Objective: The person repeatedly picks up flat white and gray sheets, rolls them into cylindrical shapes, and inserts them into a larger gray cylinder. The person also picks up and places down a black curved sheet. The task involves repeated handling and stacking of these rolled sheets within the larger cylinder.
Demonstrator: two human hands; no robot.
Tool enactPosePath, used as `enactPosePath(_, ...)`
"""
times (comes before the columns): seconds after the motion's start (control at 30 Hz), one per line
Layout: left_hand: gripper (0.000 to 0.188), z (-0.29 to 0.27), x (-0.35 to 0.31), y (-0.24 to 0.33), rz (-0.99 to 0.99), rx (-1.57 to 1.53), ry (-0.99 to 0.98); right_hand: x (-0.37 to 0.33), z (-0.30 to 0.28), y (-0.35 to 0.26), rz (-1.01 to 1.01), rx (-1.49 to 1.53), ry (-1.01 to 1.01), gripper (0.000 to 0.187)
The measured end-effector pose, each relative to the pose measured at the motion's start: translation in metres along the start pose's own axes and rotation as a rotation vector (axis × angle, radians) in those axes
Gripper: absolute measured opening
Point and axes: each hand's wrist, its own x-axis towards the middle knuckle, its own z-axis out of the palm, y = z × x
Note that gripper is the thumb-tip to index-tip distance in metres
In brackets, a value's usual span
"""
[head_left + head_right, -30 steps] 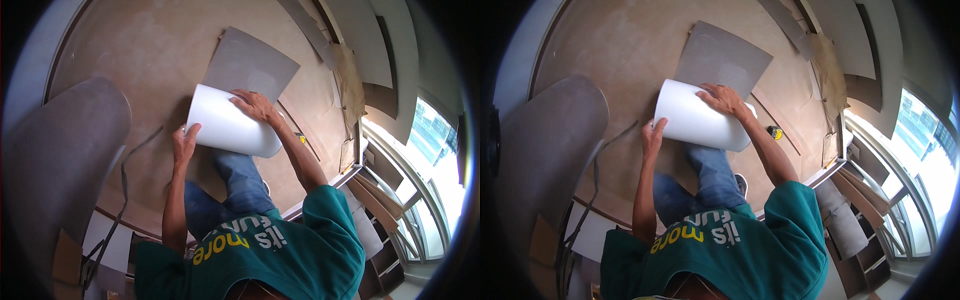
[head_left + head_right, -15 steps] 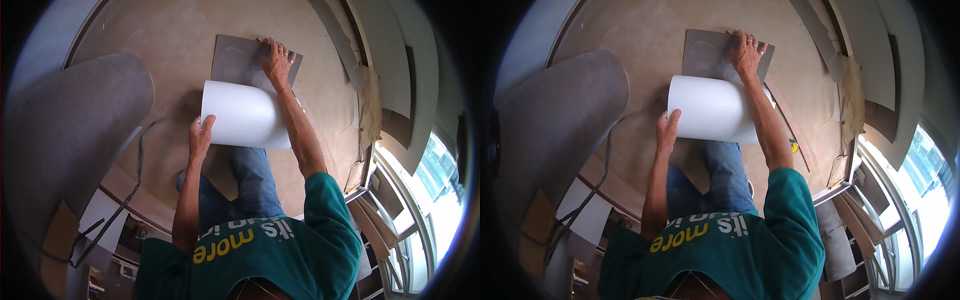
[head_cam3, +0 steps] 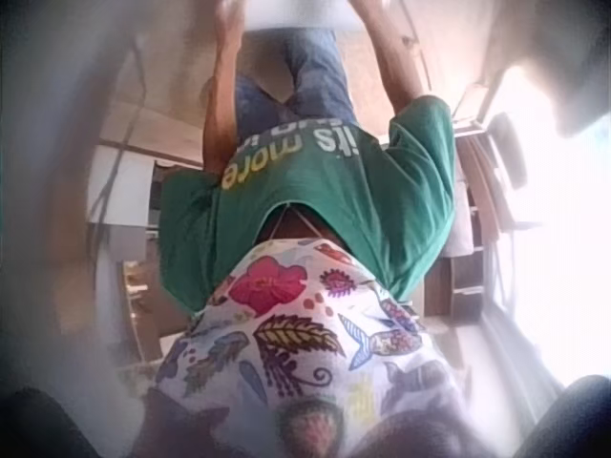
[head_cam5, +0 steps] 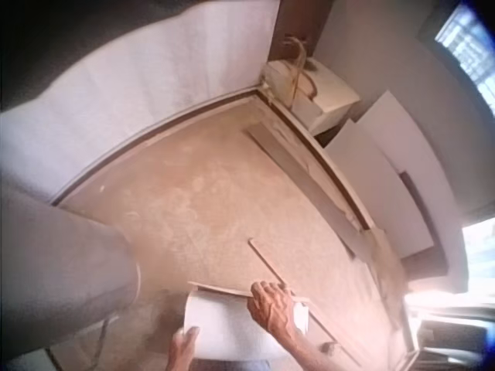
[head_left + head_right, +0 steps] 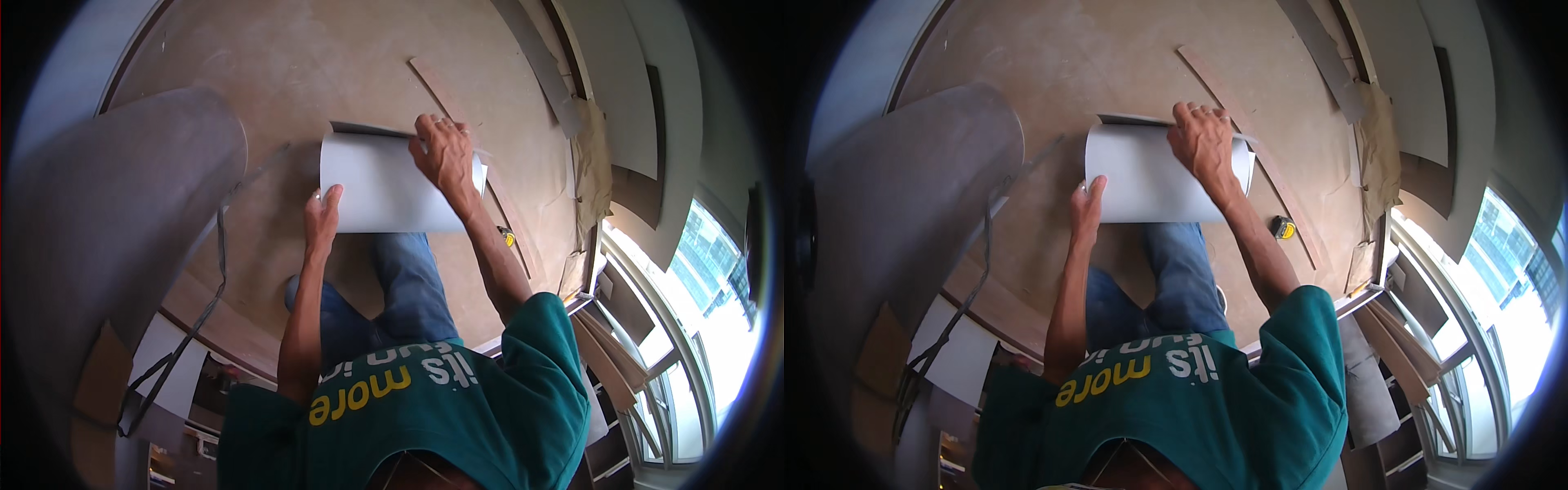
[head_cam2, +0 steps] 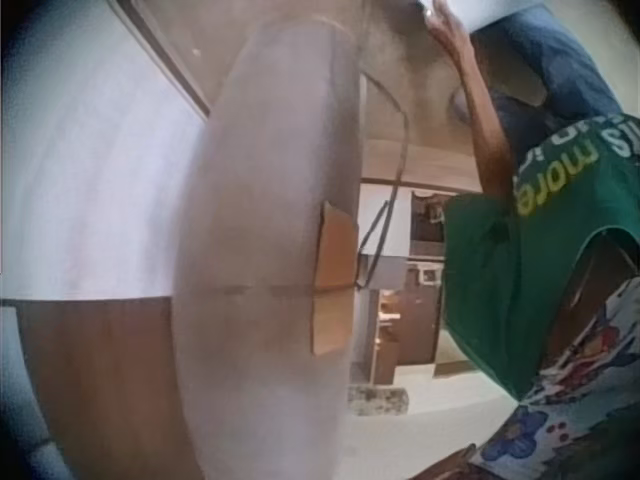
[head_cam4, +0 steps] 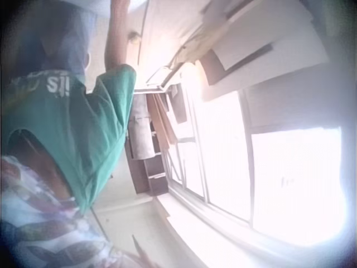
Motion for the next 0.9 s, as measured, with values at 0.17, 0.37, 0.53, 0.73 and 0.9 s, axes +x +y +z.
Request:
enactPosePath(0.17,0.046,0.005,-0.001,-0.001,0.069,0.013,-0.012,-0.057,-0.007,-0.037,-0.052,-0.013,-0.08,0.064)
enactPosePath(0.37,0.054,-0.005,-0.002,-0.008,0.053,-0.01,-0.093,-0.085,0.014,-0.022,-0.052,0.053,-0.002,0.067)
enactPosePath(0.53,0.074,-0.03,0.038,-0.016,-0.24,-0.343,-0.393,-0.102,0.028,-0.016,-0.088,0.086,0.046,0.061)
enactPosePath(0.73,0.065,-0.022,0.073,0.008,-0.345,-0.102,-0.472,-0.108,0.023,-0.017,-0.078,0.129,0.035,0.06)
enactPosePath(0.9,0.054,-0.021,0.048,-0.012,-0.253,-0.168,-0.367,-0.098,0.012,-0.012,-0.041,0.275,0.021,0.051)
